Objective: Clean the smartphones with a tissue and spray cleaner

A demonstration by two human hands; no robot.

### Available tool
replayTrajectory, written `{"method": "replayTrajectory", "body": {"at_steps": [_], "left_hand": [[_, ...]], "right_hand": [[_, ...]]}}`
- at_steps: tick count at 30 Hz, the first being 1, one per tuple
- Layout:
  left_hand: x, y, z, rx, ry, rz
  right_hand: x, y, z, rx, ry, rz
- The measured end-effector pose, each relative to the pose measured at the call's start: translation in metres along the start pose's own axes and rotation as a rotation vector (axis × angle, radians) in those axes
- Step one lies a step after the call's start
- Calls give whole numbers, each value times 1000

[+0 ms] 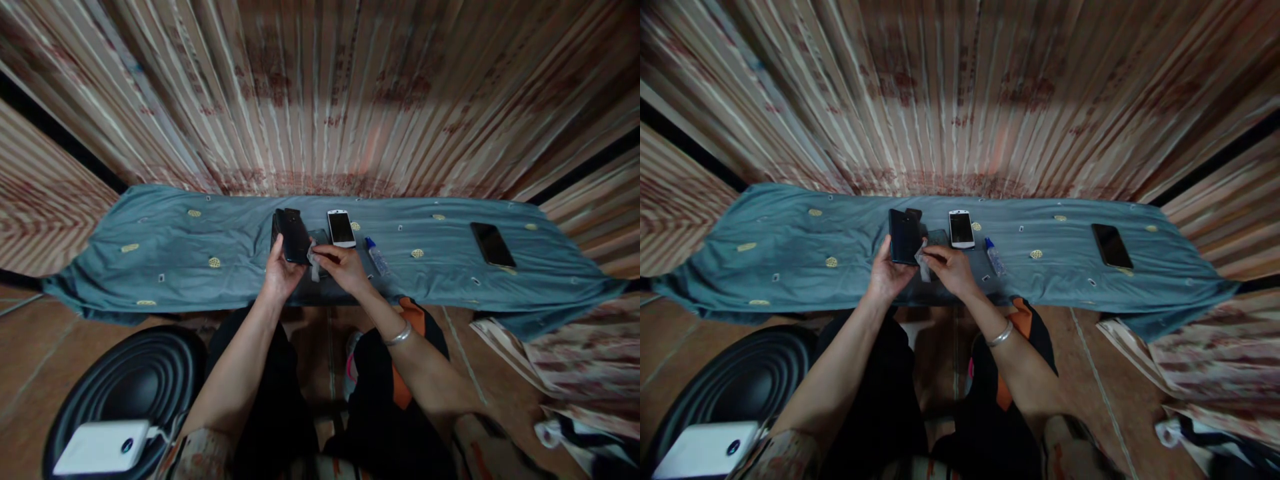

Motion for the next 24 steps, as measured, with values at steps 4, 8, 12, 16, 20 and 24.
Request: {"method": "replayTrajectory", "body": {"at_steps": [4,8,12,16,20,24], "left_hand": [[8,0,4,12,-3,-24],[7,0,5,4,-15,-9],[7,1,6,17,16,11],[13,2,6,52,67,25],[17,4,5,75,132,41],[23,2,3,52,170,5]], "right_hand": [[-6,2,-5,-43,-40,43],[-6,2,-5,-48,-75,48],[0,2,-7,-41,-186,25],[7,3,-9,-29,-319,-12],[14,4,-10,-10,-406,-77],[16,6,-11,-4,-450,-126]]}}
Point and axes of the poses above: each hand's wrist, its own y-axis towards the middle knuckle, its own z-axis out of the palm, x = y × z, the point moved 10 cm from there along y, towards the middle knuckle, and after that the axes turned 9 degrees about -z, right-handed, at the moved point
